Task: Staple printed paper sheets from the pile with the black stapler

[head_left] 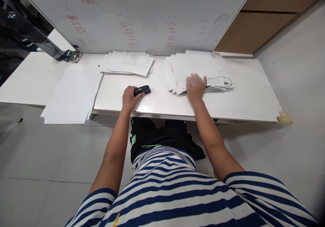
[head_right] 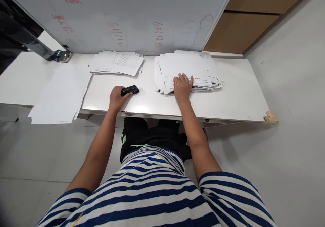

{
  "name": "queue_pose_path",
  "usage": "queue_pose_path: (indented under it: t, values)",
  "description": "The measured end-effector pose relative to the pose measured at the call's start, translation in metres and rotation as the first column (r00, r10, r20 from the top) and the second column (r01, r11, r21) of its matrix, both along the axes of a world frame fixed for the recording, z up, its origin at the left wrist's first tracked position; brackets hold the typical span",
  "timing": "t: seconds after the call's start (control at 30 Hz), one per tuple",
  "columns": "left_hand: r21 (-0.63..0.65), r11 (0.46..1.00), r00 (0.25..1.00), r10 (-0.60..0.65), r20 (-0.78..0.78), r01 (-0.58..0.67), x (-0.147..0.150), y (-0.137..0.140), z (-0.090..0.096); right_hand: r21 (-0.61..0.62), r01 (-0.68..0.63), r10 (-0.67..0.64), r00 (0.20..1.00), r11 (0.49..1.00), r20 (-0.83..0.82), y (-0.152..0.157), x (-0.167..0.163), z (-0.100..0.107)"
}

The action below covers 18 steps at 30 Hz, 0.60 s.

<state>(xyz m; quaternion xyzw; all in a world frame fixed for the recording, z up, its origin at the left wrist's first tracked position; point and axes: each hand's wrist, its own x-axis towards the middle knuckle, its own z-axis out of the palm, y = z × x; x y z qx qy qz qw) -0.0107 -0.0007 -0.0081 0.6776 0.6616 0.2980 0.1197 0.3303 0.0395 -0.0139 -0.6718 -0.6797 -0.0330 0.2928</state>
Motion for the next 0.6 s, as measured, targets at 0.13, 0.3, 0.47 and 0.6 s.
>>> queue_pose_path:
  t: [0.13,0.3,0.47,0.6]
  values:
    - [0.001,1.000,1.000,0.001,0.002,-0.001,-0.001,0.000,-0.001,-0.097,-0.157,0.167,0.980,0.983,0.103,0.001,0.011,0.016]
    - [0.017,1.000,1.000,-0.009,0.007,0.008,-0.002,0.001,-0.002,-0.164,-0.244,0.271,0.948,0.956,0.165,0.007,0.025,0.032]
    - [0.016,1.000,1.000,-0.011,0.018,0.011,-0.002,0.001,-0.003,-0.190,-0.277,0.320,0.913,0.942,0.254,0.013,0.024,0.029]
    - [0.011,1.000,1.000,-0.005,0.014,0.005,-0.002,0.001,-0.002,-0.178,-0.312,0.354,0.884,0.933,0.305,0.012,0.020,0.025]
